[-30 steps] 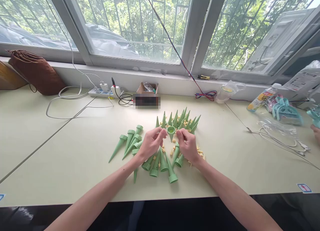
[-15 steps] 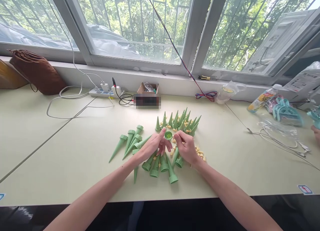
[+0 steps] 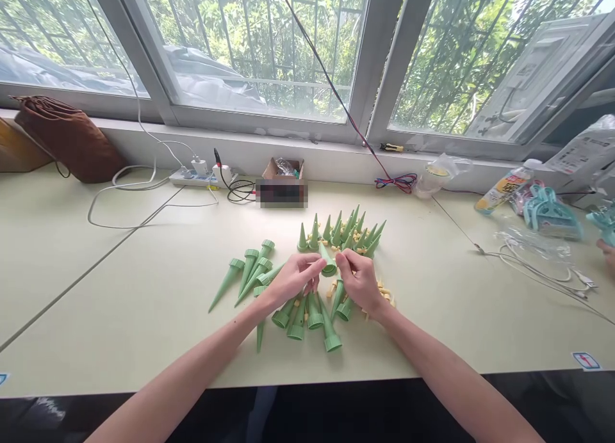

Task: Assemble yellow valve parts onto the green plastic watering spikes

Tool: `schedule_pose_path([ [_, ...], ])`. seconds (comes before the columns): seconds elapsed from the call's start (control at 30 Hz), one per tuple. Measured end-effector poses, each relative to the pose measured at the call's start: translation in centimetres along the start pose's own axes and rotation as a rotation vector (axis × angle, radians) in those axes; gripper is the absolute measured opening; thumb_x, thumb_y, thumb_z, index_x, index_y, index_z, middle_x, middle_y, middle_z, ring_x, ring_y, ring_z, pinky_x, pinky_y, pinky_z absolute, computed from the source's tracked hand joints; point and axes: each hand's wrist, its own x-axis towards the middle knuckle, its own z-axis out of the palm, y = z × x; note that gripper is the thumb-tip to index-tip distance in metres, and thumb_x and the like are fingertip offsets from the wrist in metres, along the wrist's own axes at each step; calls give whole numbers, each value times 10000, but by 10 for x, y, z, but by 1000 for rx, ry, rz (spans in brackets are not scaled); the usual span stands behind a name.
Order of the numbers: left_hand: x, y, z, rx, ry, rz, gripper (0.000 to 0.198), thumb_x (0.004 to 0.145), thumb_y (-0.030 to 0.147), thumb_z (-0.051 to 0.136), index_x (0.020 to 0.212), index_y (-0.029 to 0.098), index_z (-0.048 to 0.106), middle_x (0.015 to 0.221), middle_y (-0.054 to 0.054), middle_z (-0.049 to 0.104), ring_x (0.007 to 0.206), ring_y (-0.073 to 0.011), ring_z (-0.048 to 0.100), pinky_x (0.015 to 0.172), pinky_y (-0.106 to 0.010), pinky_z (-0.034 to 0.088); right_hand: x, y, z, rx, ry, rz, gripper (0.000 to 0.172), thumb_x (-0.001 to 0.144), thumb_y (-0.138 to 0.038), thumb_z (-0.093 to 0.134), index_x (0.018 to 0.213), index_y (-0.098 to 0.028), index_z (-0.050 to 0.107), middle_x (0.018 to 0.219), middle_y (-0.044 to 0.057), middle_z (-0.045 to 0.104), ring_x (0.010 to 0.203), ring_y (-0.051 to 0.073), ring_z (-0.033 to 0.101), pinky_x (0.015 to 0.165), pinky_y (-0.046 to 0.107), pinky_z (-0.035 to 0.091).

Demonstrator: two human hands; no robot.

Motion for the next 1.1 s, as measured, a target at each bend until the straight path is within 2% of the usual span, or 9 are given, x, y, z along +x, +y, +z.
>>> schedule_pose_path([
  [0.17,-2,6,1,51,-21,60,420,911,498,571,1125,144,645,594,22,551,512,-119,539,421,-190,402,0,1,0,8,-1,21,413,995,-418,477,646,-203,430,554,-53,374,489,99,323,474,252,308],
  [0.27,-1,6,1,69,-31,79,413,910,474,580,1165,153,622,616,24,550,526,-122,552,423,-190,420,0,2,0,14,-6,25,412,993,-428,478,650,-204,435,552,-57,366,491,104,337,503,263,350],
  [0.37,-1,6,0,104,-32,86,395,915,438,587,1185,151,608,648,19,562,506,-102,517,436,-191,436,0,2,0,10,-6,16,413,994,-416,481,644,-203,431,553,-54,364,497,106,348,496,265,333],
  [0.5,-2,7,1,141,-25,141,406,924,393,583,1262,168,592,913,-58,657,609,-106,569,529,-212,522,1,1,-1,5,-14,10,414,998,-414,477,645,-202,434,558,-48,369,491,104,332,465,265,283],
  [0.57,-1,7,1,160,-15,171,420,925,381,582,1295,181,582,1072,-93,655,671,-118,600,570,-227,554,1,1,0,4,-14,6,412,998,-416,478,648,-202,437,560,-47,370,489,103,322,459,265,271],
  [0.63,-1,6,2,178,-17,194,426,930,370,574,1320,198,570,1141,-100,649,679,-118,611,582,-236,566,1,1,0,7,-12,0,409,998,-407,479,647,-202,435,562,-47,367,489,102,311,458,267,262],
  [0.93,1,-3,3,209,19,238,419,936,341,557,1338,221,555,1223,-102,635,649,-102,599,557,-233,571,1,2,1,-8,3,-1,401,1005,-401,467,658,-201,457,562,-48,366,491,103,307,460,267,257],
  [1.1,1,-2,3,238,28,236,406,940,324,557,1333,224,559,1202,-90,635,616,-84,556,575,-234,567,0,1,1,-6,6,-4,382,1005,-389,468,674,-199,491,567,-46,382,494,104,318,465,263,270],
])
